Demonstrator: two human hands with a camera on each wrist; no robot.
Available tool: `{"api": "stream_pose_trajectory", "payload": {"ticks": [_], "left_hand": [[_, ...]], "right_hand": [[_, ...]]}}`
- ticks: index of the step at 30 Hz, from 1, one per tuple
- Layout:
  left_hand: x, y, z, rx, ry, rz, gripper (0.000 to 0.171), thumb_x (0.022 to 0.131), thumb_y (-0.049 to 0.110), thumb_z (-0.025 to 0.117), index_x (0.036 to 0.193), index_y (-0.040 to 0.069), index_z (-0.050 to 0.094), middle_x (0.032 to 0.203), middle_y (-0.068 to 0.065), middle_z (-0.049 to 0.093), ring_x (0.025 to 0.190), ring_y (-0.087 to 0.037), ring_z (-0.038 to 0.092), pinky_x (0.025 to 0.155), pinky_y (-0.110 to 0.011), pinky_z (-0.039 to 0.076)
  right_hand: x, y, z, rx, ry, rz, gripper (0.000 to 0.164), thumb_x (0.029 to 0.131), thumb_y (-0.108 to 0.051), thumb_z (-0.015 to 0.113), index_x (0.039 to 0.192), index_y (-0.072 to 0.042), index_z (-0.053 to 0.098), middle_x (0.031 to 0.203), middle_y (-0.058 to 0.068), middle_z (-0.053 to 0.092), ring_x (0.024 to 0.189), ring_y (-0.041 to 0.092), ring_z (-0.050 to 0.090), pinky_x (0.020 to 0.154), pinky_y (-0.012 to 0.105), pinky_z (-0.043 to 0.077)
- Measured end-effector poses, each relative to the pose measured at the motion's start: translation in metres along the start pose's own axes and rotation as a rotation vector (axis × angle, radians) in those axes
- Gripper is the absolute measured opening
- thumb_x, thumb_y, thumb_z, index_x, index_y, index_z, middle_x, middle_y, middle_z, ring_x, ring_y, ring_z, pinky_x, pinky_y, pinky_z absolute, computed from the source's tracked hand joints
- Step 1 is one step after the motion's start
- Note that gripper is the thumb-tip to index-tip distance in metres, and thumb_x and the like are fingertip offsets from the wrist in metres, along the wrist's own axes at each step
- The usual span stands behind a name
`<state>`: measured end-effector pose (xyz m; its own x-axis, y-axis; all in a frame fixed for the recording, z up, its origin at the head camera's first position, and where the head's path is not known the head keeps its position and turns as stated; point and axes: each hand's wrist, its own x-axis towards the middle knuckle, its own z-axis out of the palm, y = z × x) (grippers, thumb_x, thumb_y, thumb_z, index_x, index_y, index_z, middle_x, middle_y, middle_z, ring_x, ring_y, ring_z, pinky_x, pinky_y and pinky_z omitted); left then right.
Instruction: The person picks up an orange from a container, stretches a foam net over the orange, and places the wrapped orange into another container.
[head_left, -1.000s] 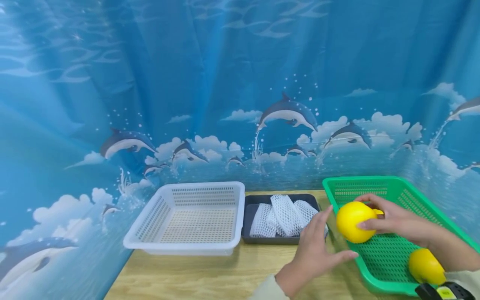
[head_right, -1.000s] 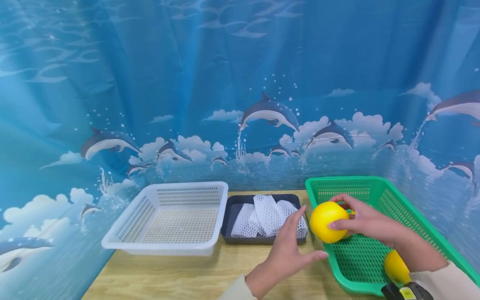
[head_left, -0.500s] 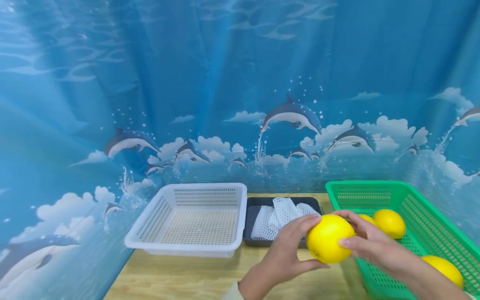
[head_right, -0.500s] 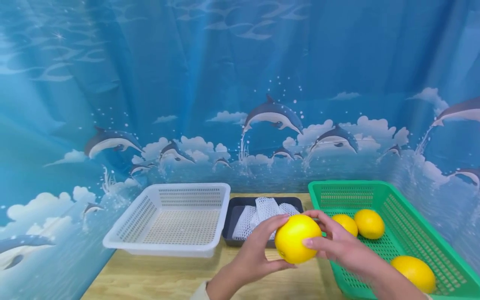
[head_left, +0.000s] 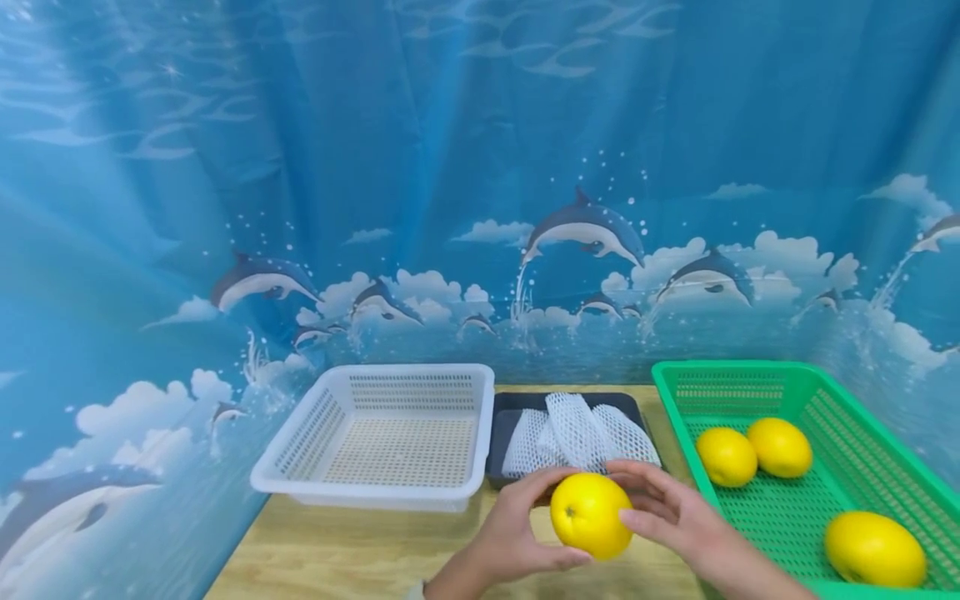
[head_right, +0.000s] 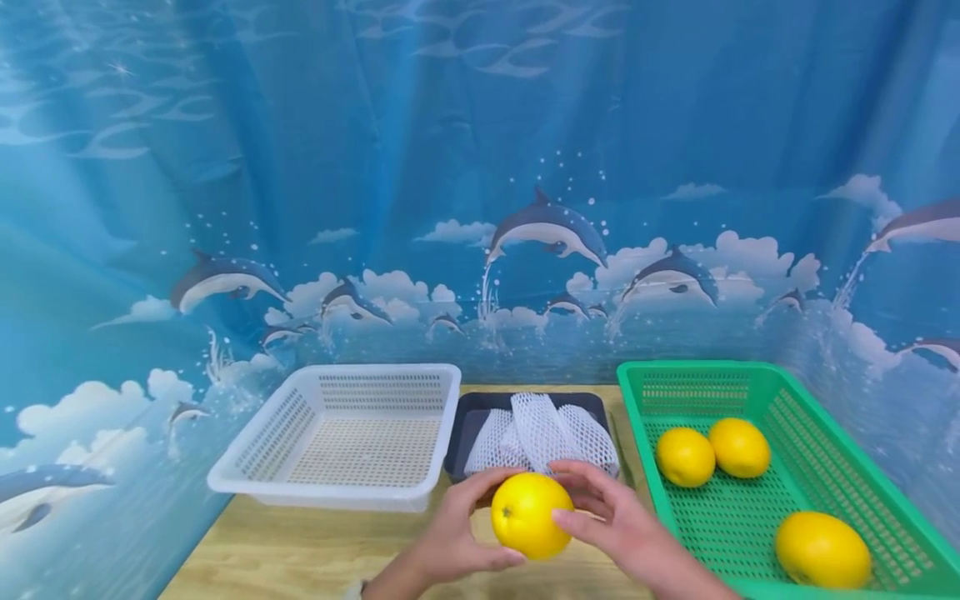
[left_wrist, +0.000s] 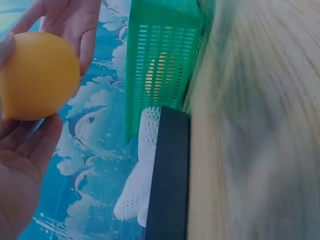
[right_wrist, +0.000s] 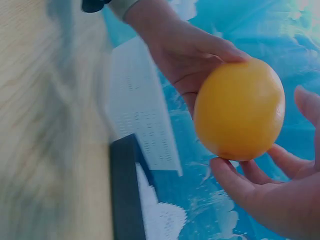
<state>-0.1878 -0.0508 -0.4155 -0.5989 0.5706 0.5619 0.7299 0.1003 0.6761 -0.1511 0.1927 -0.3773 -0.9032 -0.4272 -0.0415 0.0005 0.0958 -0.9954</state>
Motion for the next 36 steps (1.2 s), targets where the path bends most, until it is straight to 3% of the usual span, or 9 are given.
{"api": "stream_pose_trajectory", "payload": {"ticks": [6,13,17,20,24,28,31,36], "left_hand": [[-0.007,-0.008,0.0,-0.136,-0.039,-0.169,0.069,0.079,0.023,0.082,0.139,0.013,0.049,0.132,-0.001,0.059,0.112,-0.009,0.059,0.089,-0.024,0.053],[-0.02,-0.016,0.001,-0.3,-0.012,-0.356,0.06,0.08,0.019,0.081,0.131,0.012,0.05,0.128,-0.002,0.06,0.115,-0.011,0.058,0.091,-0.023,0.051],[-0.026,-0.02,0.003,-0.325,0.008,-0.356,0.058,0.08,0.014,0.08,0.13,0.005,0.054,0.13,-0.008,0.059,0.114,-0.015,0.059,0.091,-0.022,0.051],[-0.027,-0.022,0.006,-0.33,0.008,-0.334,0.057,0.082,0.012,0.079,0.133,0.005,0.055,0.132,-0.01,0.057,0.115,-0.017,0.059,0.092,-0.022,0.05],[-0.028,-0.022,0.008,-0.337,0.003,-0.372,0.058,0.083,0.016,0.078,0.135,0.008,0.054,0.133,-0.006,0.058,0.115,-0.015,0.059,0.093,-0.022,0.05],[-0.034,-0.023,0.008,-0.359,-0.024,-0.487,0.058,0.082,0.02,0.079,0.135,0.013,0.055,0.132,0.001,0.059,0.114,-0.009,0.059,0.093,-0.022,0.05],[-0.039,-0.024,0.008,-0.38,-0.053,-0.542,0.054,0.083,0.021,0.078,0.134,0.015,0.057,0.13,0.004,0.06,0.112,-0.008,0.058,0.091,-0.023,0.051],[-0.037,-0.025,0.012,-0.385,-0.046,-0.548,0.055,0.083,0.02,0.078,0.133,0.013,0.056,0.128,0.005,0.06,0.112,-0.008,0.057,0.089,-0.021,0.051]], "right_hand": [[0.005,0.023,0.009,0.018,-0.043,-0.117,0.056,0.099,-0.01,0.055,0.145,0.008,0.029,0.143,0.03,0.037,0.117,0.019,0.056,0.09,0.032,0.054],[0.017,0.045,0.015,0.005,-0.113,-0.204,0.061,0.096,-0.007,0.059,0.145,0.01,0.027,0.138,0.033,0.039,0.112,0.008,0.059,0.091,0.027,0.052],[0.021,0.052,0.016,-0.024,-0.152,-0.219,0.062,0.096,-0.007,0.06,0.145,0.012,0.027,0.143,0.039,0.032,0.114,0.004,0.057,0.093,0.025,0.051],[0.021,0.055,0.017,-0.085,-0.134,-0.225,0.063,0.094,-0.008,0.063,0.144,0.012,0.03,0.141,0.039,0.036,0.113,0.002,0.056,0.093,0.021,0.05],[0.021,0.057,0.019,-0.132,-0.107,-0.237,0.065,0.091,-0.009,0.068,0.143,0.009,0.034,0.14,0.037,0.039,0.112,0.005,0.058,0.092,0.022,0.051],[0.022,0.063,0.024,-0.15,-0.086,-0.174,0.067,0.088,-0.013,0.073,0.142,0.006,0.038,0.137,0.033,0.043,0.109,0.008,0.059,0.089,0.025,0.053],[0.023,0.069,0.026,-0.156,-0.076,-0.118,0.067,0.087,-0.016,0.074,0.139,0.006,0.039,0.135,0.031,0.046,0.109,0.019,0.061,0.087,0.03,0.055],[0.023,0.071,0.022,-0.145,-0.062,-0.076,0.068,0.086,-0.019,0.076,0.136,0.007,0.038,0.133,0.033,0.046,0.111,0.039,0.059,0.086,0.037,0.056]]}}
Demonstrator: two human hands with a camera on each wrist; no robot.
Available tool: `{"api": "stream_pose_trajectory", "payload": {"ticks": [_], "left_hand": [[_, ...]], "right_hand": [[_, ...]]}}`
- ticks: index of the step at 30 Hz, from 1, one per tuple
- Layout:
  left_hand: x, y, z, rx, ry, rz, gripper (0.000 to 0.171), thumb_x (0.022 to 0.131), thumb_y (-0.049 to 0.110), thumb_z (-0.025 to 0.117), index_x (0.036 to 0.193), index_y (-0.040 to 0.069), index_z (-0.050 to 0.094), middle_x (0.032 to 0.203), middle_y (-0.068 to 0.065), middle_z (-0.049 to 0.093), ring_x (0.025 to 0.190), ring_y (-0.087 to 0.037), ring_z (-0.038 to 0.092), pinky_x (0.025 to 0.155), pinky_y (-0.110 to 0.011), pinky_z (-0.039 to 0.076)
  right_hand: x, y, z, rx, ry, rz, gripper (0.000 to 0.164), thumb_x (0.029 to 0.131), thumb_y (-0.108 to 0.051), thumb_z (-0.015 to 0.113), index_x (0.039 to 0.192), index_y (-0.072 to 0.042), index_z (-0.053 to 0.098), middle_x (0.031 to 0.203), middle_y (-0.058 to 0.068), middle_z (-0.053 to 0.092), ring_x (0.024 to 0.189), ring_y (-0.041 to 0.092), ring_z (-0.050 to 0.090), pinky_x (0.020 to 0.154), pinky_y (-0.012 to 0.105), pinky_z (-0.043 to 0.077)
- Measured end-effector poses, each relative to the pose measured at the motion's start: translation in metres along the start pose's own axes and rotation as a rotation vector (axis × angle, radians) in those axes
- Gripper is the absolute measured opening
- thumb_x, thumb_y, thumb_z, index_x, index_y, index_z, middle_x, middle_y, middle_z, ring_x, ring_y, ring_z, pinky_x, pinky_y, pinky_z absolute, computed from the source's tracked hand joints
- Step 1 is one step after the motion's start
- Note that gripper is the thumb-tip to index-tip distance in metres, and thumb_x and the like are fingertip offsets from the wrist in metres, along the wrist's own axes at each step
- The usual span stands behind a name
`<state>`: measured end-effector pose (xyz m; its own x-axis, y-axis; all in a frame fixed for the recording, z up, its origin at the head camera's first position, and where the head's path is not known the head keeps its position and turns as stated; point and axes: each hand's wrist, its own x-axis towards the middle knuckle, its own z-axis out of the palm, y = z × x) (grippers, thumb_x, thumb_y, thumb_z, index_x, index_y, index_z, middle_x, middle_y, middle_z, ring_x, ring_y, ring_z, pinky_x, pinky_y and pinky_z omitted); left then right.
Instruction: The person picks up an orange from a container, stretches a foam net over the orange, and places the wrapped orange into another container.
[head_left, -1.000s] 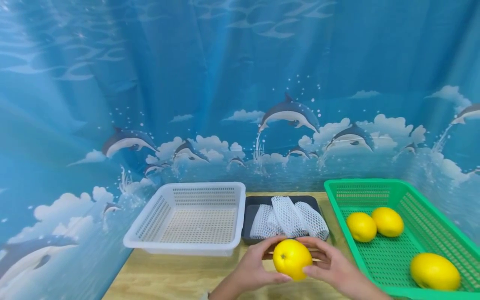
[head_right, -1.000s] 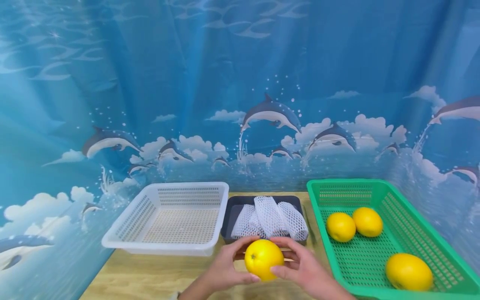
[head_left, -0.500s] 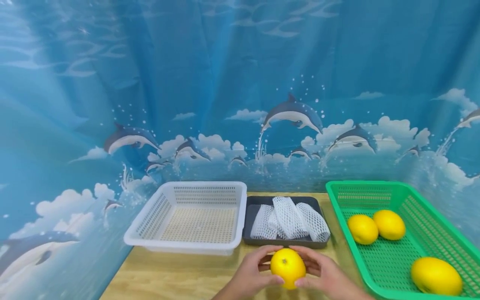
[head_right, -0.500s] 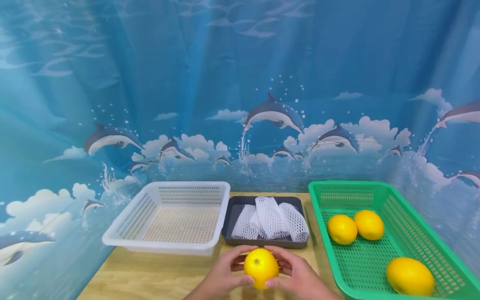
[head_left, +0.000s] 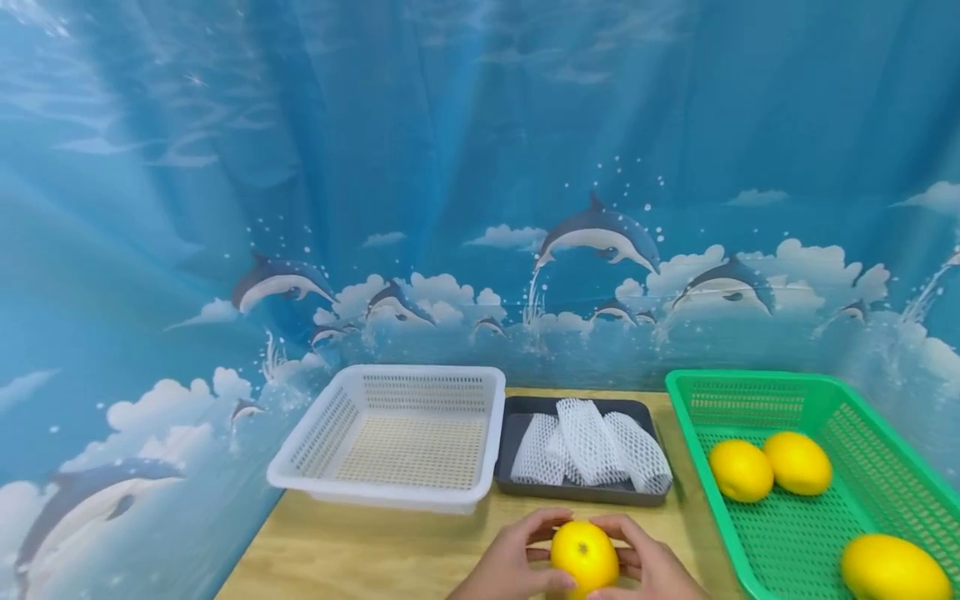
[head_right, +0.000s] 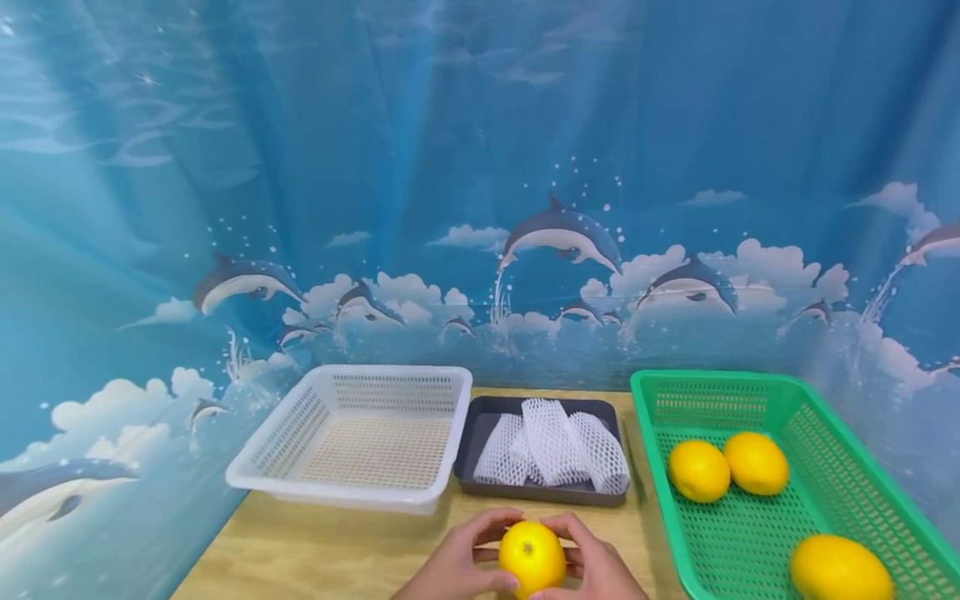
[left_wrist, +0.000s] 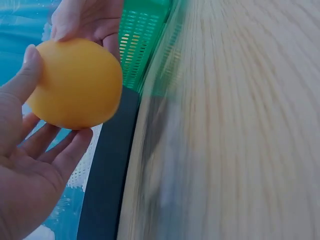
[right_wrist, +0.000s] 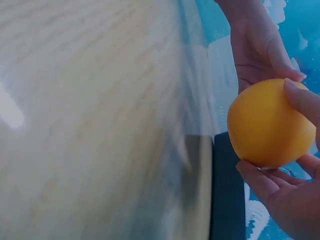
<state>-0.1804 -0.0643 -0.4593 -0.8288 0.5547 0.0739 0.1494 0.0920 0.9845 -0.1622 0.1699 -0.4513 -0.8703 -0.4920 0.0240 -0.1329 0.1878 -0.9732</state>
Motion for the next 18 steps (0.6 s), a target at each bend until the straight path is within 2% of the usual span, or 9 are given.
{"api": "stream_pose_trajectory", "payload": {"ticks": [2,6,8,11,18], "left_hand": [[0.001,-0.001,0.003,0.008,0.002,-0.009,0.054,0.082,0.019,0.079,0.131,0.012,0.057,0.127,0.006,0.06,0.112,-0.007,0.058,0.089,-0.021,0.051],[0.0,0.0,0.002,0.05,-0.012,-0.023,0.057,0.081,0.016,0.08,0.133,0.011,0.057,0.131,0.003,0.059,0.112,-0.008,0.059,0.088,-0.022,0.053],[0.002,0.002,0.002,0.07,-0.025,-0.005,0.059,0.081,0.015,0.079,0.135,0.01,0.055,0.134,0.0,0.057,0.112,-0.008,0.059,0.087,-0.021,0.053],[0.003,0.003,0.002,0.094,-0.031,-0.001,0.06,0.081,0.015,0.079,0.136,0.008,0.055,0.136,-0.004,0.057,0.109,-0.007,0.06,0.087,-0.021,0.053],[0.004,0.0,0.006,0.083,-0.028,-0.081,0.06,0.08,0.012,0.08,0.134,0.005,0.056,0.134,-0.005,0.058,0.108,-0.009,0.061,0.085,-0.023,0.054]], "right_hand": [[-0.002,0.003,0.001,-0.002,0.016,0.012,0.069,0.085,-0.021,0.077,0.135,0.006,0.039,0.133,0.031,0.046,0.112,0.038,0.059,0.086,0.037,0.056],[-0.003,0.008,0.005,-0.053,0.035,-0.027,0.066,0.083,-0.023,0.078,0.133,0.003,0.042,0.131,0.027,0.048,0.112,0.031,0.061,0.087,0.035,0.055],[-0.003,0.008,0.003,-0.083,0.037,-0.049,0.064,0.083,-0.023,0.078,0.131,0.002,0.043,0.13,0.025,0.049,0.11,0.028,0.062,0.087,0.035,0.055],[-0.002,0.008,0.003,-0.099,0.044,-0.05,0.063,0.083,-0.022,0.078,0.13,0.001,0.044,0.13,0.024,0.05,0.113,0.03,0.06,0.089,0.037,0.055],[-0.005,0.014,0.004,-0.105,0.038,-0.048,0.062,0.083,-0.021,0.078,0.13,0.002,0.045,0.128,0.023,0.055,0.109,0.002,0.057,0.088,0.034,0.054]]}}
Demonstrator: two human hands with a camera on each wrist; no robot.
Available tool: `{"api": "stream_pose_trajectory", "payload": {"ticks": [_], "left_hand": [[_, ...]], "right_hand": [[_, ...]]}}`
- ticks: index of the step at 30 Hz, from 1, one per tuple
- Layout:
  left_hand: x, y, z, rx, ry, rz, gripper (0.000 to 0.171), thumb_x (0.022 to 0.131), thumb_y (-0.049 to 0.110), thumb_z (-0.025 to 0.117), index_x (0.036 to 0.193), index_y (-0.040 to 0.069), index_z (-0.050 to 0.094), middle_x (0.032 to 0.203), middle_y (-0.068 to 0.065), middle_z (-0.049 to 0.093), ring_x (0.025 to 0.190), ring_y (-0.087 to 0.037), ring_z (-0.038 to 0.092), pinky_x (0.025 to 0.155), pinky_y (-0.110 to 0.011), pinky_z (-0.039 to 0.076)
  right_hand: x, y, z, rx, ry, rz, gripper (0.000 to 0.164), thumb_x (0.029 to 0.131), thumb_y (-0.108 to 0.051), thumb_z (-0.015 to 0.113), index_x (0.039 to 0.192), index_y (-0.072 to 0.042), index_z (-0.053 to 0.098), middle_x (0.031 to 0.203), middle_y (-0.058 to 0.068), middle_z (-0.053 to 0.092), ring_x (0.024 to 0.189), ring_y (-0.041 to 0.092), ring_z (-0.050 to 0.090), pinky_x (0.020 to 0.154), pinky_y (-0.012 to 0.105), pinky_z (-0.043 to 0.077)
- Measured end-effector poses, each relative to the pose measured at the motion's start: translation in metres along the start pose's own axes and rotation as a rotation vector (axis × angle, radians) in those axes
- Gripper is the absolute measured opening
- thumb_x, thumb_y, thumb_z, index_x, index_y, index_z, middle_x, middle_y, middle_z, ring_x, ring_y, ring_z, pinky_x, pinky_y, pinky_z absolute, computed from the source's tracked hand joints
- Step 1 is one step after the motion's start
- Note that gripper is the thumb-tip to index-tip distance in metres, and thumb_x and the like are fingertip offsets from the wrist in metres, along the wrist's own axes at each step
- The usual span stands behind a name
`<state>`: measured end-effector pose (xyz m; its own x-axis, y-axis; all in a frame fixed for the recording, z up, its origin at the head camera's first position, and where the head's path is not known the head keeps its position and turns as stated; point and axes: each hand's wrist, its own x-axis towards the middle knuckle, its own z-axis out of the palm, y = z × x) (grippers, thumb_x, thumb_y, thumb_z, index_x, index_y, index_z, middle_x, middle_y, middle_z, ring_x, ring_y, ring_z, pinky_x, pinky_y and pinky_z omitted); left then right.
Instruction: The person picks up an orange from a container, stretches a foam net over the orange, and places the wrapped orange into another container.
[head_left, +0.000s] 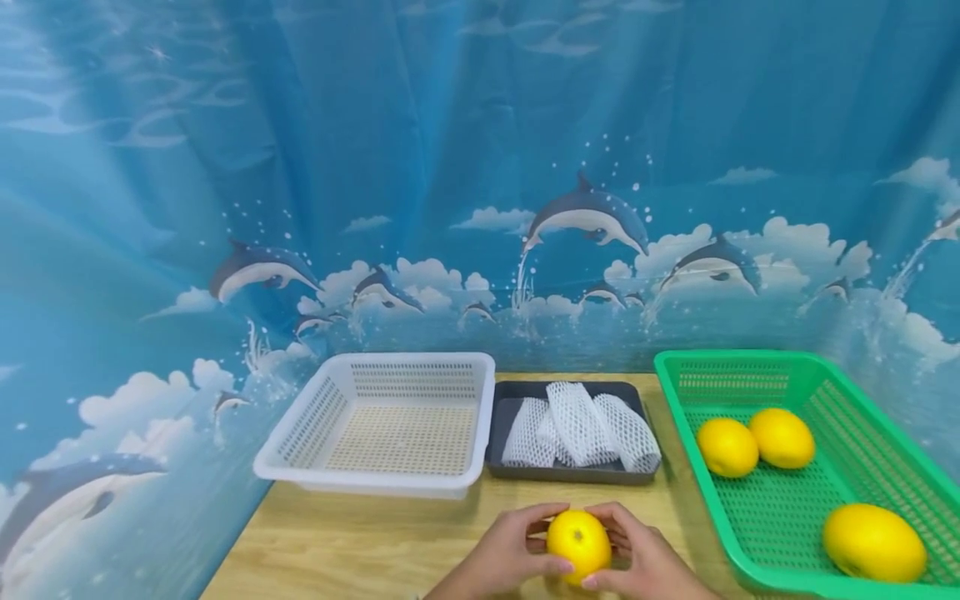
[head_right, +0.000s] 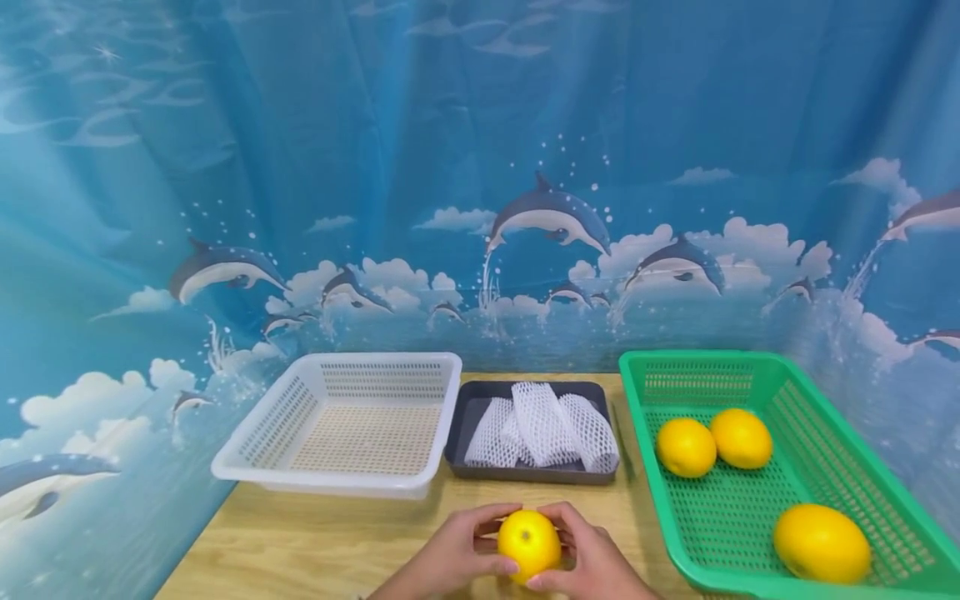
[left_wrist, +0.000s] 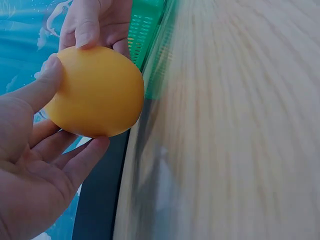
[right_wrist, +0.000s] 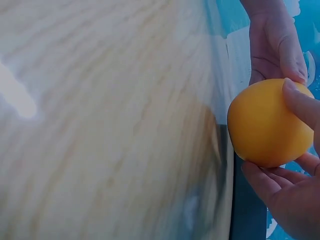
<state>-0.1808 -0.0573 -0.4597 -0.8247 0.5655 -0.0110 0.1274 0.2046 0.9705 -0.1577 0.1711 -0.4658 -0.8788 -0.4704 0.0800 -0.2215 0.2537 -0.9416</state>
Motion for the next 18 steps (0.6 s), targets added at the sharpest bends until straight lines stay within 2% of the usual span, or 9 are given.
{"api": "stream_pose_trajectory", "payload": {"ticks": [3,7,9,14,18], "left_hand": [[-0.002,-0.003,0.001,-0.022,0.008,-0.063,0.058,0.079,0.011,0.08,0.132,0.008,0.058,0.132,-0.004,0.059,0.109,-0.014,0.062,0.085,-0.025,0.055],[-0.004,-0.008,0.003,-0.067,0.017,-0.122,0.057,0.078,0.009,0.081,0.131,0.011,0.059,0.131,-0.004,0.06,0.11,-0.02,0.062,0.085,-0.028,0.056],[-0.004,-0.009,0.004,-0.079,0.015,-0.135,0.057,0.078,0.011,0.081,0.131,0.012,0.059,0.131,-0.004,0.06,0.111,-0.021,0.062,0.085,-0.028,0.056],[-0.001,-0.013,0.003,-0.058,0.004,-0.128,0.058,0.079,0.017,0.081,0.132,0.018,0.058,0.132,0.001,0.059,0.111,-0.018,0.061,0.086,-0.028,0.055],[0.001,-0.015,0.002,-0.033,0.009,-0.117,0.059,0.078,0.019,0.082,0.132,0.021,0.058,0.13,0.005,0.059,0.108,-0.015,0.062,0.085,-0.027,0.055]], "right_hand": [[0.0,0.004,0.002,0.035,-0.016,0.022,0.062,0.084,-0.02,0.077,0.131,0.003,0.044,0.128,0.024,0.056,0.11,0.007,0.058,0.088,0.033,0.055],[0.0,0.009,0.003,0.081,-0.039,0.058,0.064,0.085,-0.019,0.077,0.131,0.006,0.042,0.128,0.025,0.055,0.112,0.022,0.059,0.088,0.033,0.055],[0.0,0.01,0.003,0.095,-0.038,0.065,0.064,0.084,-0.019,0.077,0.131,0.007,0.042,0.128,0.024,0.055,0.111,0.022,0.059,0.088,0.032,0.055],[0.001,0.009,0.003,0.114,-0.03,0.057,0.062,0.085,-0.018,0.077,0.13,0.006,0.041,0.127,0.022,0.054,0.109,0.016,0.059,0.087,0.029,0.054],[0.003,0.009,0.004,0.119,-0.017,0.084,0.065,0.084,-0.02,0.077,0.131,0.006,0.041,0.128,0.023,0.053,0.113,0.029,0.057,0.088,0.03,0.054]]}}
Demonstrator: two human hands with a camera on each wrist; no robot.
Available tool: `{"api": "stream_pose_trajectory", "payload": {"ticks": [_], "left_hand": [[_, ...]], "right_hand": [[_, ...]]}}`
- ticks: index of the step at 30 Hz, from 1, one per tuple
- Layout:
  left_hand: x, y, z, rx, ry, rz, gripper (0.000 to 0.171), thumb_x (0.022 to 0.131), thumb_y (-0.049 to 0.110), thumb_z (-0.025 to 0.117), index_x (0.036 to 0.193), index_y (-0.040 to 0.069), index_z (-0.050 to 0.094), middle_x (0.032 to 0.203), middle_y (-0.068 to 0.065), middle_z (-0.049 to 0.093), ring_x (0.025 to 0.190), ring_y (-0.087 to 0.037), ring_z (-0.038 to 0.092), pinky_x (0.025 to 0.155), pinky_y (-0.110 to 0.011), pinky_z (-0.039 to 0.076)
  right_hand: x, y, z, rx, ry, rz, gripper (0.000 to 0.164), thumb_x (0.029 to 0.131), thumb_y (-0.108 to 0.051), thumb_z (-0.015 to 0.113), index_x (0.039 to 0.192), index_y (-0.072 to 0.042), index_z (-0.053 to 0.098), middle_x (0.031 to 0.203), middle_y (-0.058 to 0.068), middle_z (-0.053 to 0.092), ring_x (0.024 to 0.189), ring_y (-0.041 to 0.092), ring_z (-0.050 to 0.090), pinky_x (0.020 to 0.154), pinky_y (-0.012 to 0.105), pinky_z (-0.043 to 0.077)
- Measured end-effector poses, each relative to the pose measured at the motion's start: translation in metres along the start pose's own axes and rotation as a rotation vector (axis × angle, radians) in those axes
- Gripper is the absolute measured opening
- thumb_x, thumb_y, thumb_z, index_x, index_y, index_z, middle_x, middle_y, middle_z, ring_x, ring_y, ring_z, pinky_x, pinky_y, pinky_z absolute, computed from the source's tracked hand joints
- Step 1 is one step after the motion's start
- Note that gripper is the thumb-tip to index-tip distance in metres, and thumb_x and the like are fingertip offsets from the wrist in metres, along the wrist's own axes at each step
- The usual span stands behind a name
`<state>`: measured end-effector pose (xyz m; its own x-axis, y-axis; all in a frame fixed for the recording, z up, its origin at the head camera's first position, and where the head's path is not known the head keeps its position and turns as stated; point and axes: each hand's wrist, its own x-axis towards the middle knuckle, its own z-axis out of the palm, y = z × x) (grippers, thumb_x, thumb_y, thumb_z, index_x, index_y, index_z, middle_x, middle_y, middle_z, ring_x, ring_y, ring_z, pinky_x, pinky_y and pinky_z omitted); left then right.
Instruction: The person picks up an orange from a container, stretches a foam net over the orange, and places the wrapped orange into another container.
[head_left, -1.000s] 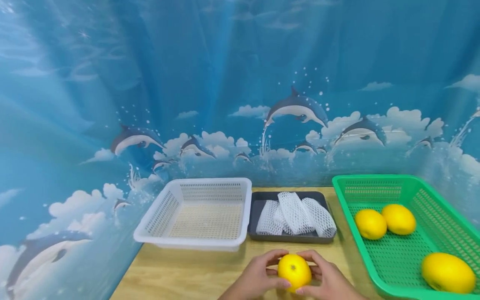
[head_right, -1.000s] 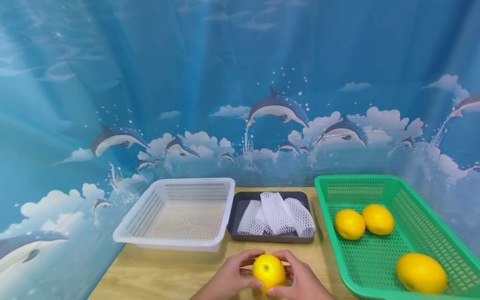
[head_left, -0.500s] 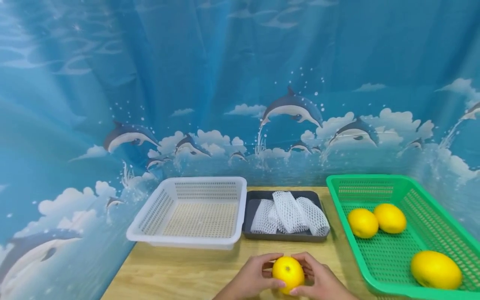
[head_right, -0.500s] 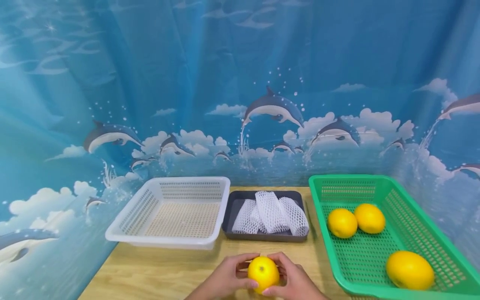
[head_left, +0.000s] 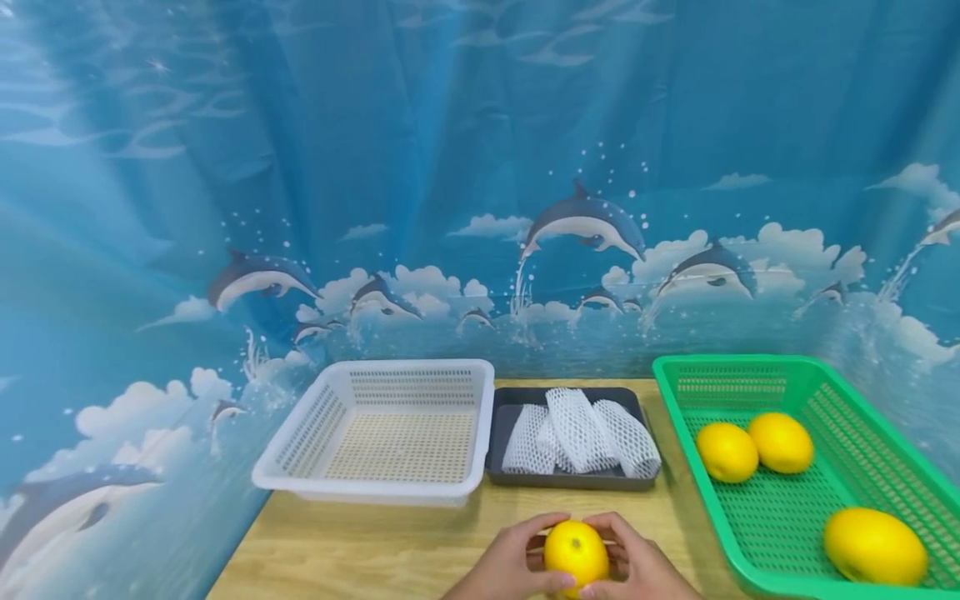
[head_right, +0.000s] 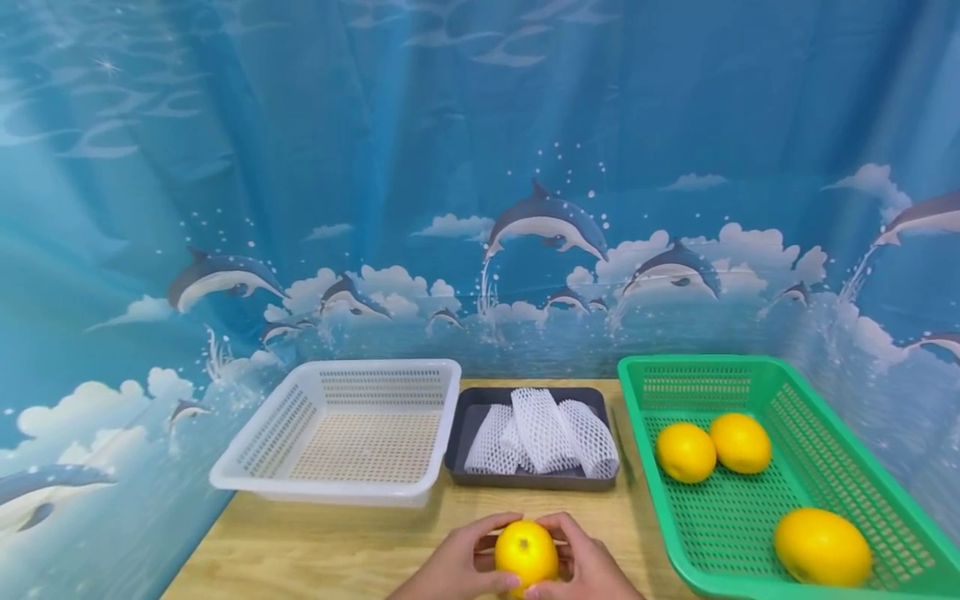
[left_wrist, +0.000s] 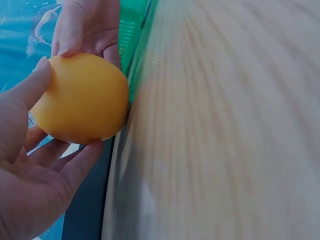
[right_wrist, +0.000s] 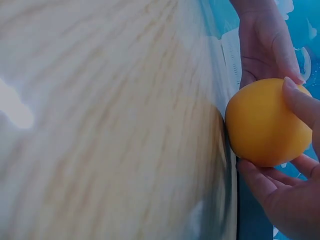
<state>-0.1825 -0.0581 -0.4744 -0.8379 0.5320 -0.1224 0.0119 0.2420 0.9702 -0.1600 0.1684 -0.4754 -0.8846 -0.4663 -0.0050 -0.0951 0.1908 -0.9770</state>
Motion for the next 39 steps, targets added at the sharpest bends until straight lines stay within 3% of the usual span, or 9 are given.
{"api": "stream_pose_trajectory", "payload": {"ticks": [3,10,15,17,23,26,29,33,39], "left_hand": [[0.0,0.0,0.0,-0.006,0.007,-0.007,0.058,0.077,0.018,0.082,0.131,0.021,0.059,0.129,0.006,0.06,0.107,-0.015,0.062,0.085,-0.028,0.056],[-0.001,0.003,0.001,-0.006,-0.006,0.003,0.058,0.077,0.016,0.082,0.13,0.019,0.06,0.129,0.005,0.06,0.107,-0.014,0.062,0.084,-0.027,0.056],[-0.001,0.003,-0.002,-0.001,-0.028,0.026,0.055,0.08,0.017,0.08,0.131,0.018,0.059,0.129,0.005,0.06,0.106,-0.013,0.062,0.081,-0.027,0.057],[0.0,0.003,-0.002,0.008,-0.033,0.039,0.055,0.081,0.017,0.08,0.132,0.017,0.058,0.129,0.005,0.06,0.105,-0.012,0.062,0.081,-0.026,0.057],[0.0,0.004,-0.003,0.021,-0.031,0.055,0.055,0.081,0.018,0.08,0.131,0.016,0.059,0.127,0.005,0.06,0.104,-0.011,0.062,0.079,-0.026,0.057],[-0.002,0.004,-0.002,0.017,-0.031,0.062,0.055,0.081,0.018,0.08,0.131,0.015,0.058,0.127,0.005,0.06,0.105,-0.011,0.062,0.08,-0.026,0.057],[-0.002,0.004,-0.001,0.028,-0.026,0.066,0.057,0.08,0.017,0.081,0.132,0.015,0.058,0.127,0.006,0.06,0.105,-0.01,0.061,0.08,-0.025,0.057],[0.0,0.005,0.0,0.048,-0.012,0.052,0.06,0.078,0.017,0.082,0.132,0.014,0.058,0.127,0.007,0.06,0.105,-0.01,0.061,0.08,-0.025,0.057],[0.001,0.007,0.001,0.081,-0.005,0.018,0.059,0.078,0.02,0.082,0.132,0.015,0.058,0.126,0.008,0.06,0.104,-0.011,0.061,0.082,-0.026,0.056]], "right_hand": [[0.0,-0.001,0.002,0.005,0.007,0.015,0.067,0.084,-0.021,0.078,0.132,0.005,0.04,0.129,0.024,0.052,0.115,0.037,0.055,0.089,0.032,0.054],[-0.001,-0.002,0.003,0.015,0.008,0.03,0.071,0.083,-0.022,0.078,0.135,0.006,0.038,0.131,0.025,0.05,0.115,0.038,0.054,0.09,0.035,0.054],[-0.002,-0.009,-0.003,0.026,0.014,0.041,0.071,0.091,-0.019,0.069,0.143,0.007,0.028,0.14,0.035,0.036,0.121,0.046,0.049,0.095,0.042,0.051],[-0.002,-0.015,-0.005,0.014,0.074,0.041,0.068,0.094,-0.018,0.065,0.144,0.006,0.026,0.141,0.036,0.032,0.122,0.049,0.047,0.096,0.045,0.05],[0.01,-0.029,-0.002,-0.053,0.388,0.008,0.058,0.092,-0.019,0.068,0.137,0.001,0.039,0.14,0.028,0.041,0.121,0.044,0.05,0.094,0.044,0.051],[0.017,-0.033,-0.001,-0.181,0.515,-0.072,0.062,0.088,-0.016,0.073,0.137,0.003,0.04,0.138,0.027,0.045,0.119,0.043,0.052,0.096,0.045,0.05],[0.025,-0.036,-0.003,-0.365,0.619,-0.152,0.068,0.086,-0.015,0.075,0.14,0.004,0.039,0.137,0.03,0.044,0.118,0.046,0.051,0.096,0.054,0.047],[0.038,-0.039,-0.009,-0.516,0.709,-0.138,0.072,0.085,-0.016,0.075,0.142,0.004,0.036,0.141,0.031,0.038,0.125,0.048,0.043,0.098,0.065,0.039],[0.055,-0.033,-0.019,-0.558,0.783,-0.096,0.075,0.084,-0.007,0.071,0.145,0.008,0.03,0.144,0.032,0.032,0.128,0.051,0.036,0.102,0.067,0.032]]}}
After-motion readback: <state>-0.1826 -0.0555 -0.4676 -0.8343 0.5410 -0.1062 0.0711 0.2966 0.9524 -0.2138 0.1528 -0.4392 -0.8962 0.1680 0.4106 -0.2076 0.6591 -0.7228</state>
